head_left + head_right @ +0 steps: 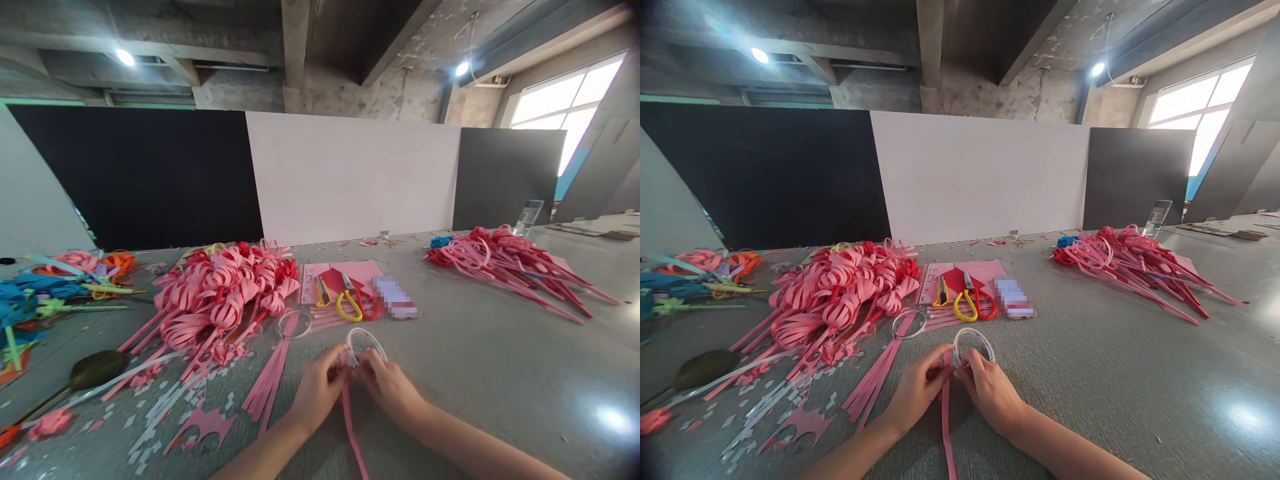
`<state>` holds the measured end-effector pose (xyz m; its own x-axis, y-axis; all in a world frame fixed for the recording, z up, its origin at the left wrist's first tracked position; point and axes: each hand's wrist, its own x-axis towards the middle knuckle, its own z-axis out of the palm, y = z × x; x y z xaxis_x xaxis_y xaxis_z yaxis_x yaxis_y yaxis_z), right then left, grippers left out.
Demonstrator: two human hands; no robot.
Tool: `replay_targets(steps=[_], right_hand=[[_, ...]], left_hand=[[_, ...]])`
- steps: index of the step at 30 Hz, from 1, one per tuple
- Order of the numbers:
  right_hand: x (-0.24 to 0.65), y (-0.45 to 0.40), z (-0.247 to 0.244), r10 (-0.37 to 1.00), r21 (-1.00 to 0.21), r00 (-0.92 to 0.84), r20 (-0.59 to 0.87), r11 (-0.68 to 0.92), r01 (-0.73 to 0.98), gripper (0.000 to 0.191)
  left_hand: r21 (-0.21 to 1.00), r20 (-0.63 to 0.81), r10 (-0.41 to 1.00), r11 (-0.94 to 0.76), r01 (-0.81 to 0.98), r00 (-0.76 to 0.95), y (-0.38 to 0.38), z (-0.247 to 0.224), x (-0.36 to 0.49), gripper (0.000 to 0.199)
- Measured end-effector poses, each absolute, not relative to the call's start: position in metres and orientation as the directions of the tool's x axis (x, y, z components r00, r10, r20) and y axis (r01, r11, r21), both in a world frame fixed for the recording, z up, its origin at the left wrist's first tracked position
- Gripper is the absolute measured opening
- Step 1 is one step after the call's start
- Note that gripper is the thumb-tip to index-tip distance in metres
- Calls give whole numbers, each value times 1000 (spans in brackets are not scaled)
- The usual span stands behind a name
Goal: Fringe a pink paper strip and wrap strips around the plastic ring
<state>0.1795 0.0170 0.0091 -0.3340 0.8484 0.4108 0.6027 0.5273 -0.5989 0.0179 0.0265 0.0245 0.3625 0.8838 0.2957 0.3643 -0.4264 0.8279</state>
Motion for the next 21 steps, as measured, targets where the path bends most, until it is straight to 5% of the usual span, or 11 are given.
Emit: replay_targets(steps=[10,18,21], right_hand=[[180,17,7,848,-594,-307,431,523,611,8],[180,19,4,857,-598,-276,435,504,623,7],[181,20,8,848,-601,-268,458,517,609,13]], left_hand=[[813,295,863,-452,366,410,27,21,17,35],[911,239,889,-345,227,391,24,27,18,5],[953,185,886,-267,141,426,24,28,19,9]])
